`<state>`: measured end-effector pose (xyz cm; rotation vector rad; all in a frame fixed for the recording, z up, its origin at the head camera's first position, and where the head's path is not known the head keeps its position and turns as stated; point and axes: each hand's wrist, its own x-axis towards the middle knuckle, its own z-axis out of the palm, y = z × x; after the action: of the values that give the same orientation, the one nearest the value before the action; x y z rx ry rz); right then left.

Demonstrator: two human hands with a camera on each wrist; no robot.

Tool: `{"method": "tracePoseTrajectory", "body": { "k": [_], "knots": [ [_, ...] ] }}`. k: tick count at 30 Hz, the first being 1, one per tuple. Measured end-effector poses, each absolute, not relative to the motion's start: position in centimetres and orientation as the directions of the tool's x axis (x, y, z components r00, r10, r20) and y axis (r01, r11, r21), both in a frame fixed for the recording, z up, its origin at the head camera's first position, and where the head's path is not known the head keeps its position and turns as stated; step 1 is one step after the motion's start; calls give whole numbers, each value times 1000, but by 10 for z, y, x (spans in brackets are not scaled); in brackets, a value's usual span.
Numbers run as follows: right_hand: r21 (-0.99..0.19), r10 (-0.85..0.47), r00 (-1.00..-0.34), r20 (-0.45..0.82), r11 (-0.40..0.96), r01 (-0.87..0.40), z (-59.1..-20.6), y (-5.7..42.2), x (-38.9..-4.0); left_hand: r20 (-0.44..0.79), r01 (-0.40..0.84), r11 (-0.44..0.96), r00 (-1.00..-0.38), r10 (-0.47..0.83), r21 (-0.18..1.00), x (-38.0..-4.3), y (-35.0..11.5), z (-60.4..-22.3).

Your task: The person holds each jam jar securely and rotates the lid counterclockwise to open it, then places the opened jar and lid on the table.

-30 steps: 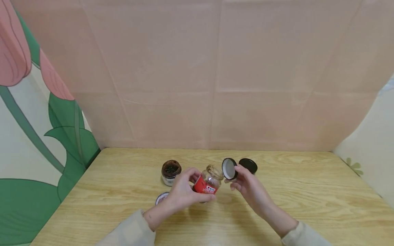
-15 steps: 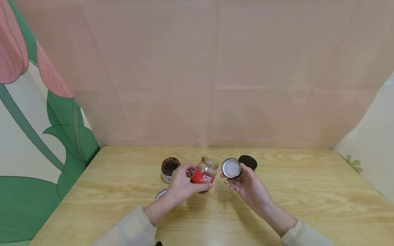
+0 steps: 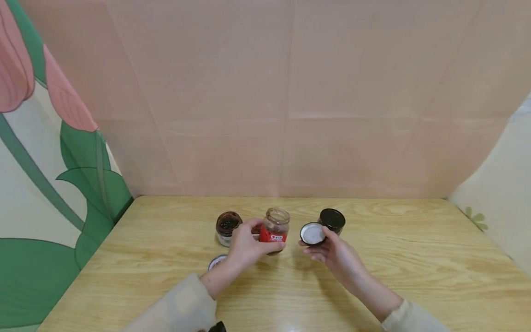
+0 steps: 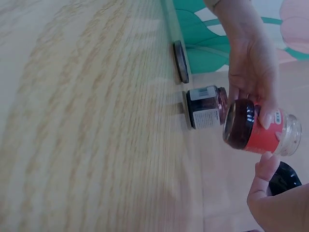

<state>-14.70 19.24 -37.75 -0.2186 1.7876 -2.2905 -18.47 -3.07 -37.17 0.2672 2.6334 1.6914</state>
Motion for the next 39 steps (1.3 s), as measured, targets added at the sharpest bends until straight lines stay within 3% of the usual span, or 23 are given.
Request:
{"method": "tracePoseTrajectory", "body": {
  "k": [6, 10, 39],
  "knots": [
    [-979, -102, -982, -158, -111, 169, -375, 191, -145, 100, 143, 430, -988, 122, 891, -188, -26, -374],
    [-977, -60, -978, -199, -60, 202, -375, 193, -143, 127, 169, 440, -984, 124, 882, -192, -22, -376],
    [-974, -242, -945, -222, 109, 200, -397, 188, -142, 135, 173, 467, -984, 113, 867, -211, -13, -389]
  ]
}}
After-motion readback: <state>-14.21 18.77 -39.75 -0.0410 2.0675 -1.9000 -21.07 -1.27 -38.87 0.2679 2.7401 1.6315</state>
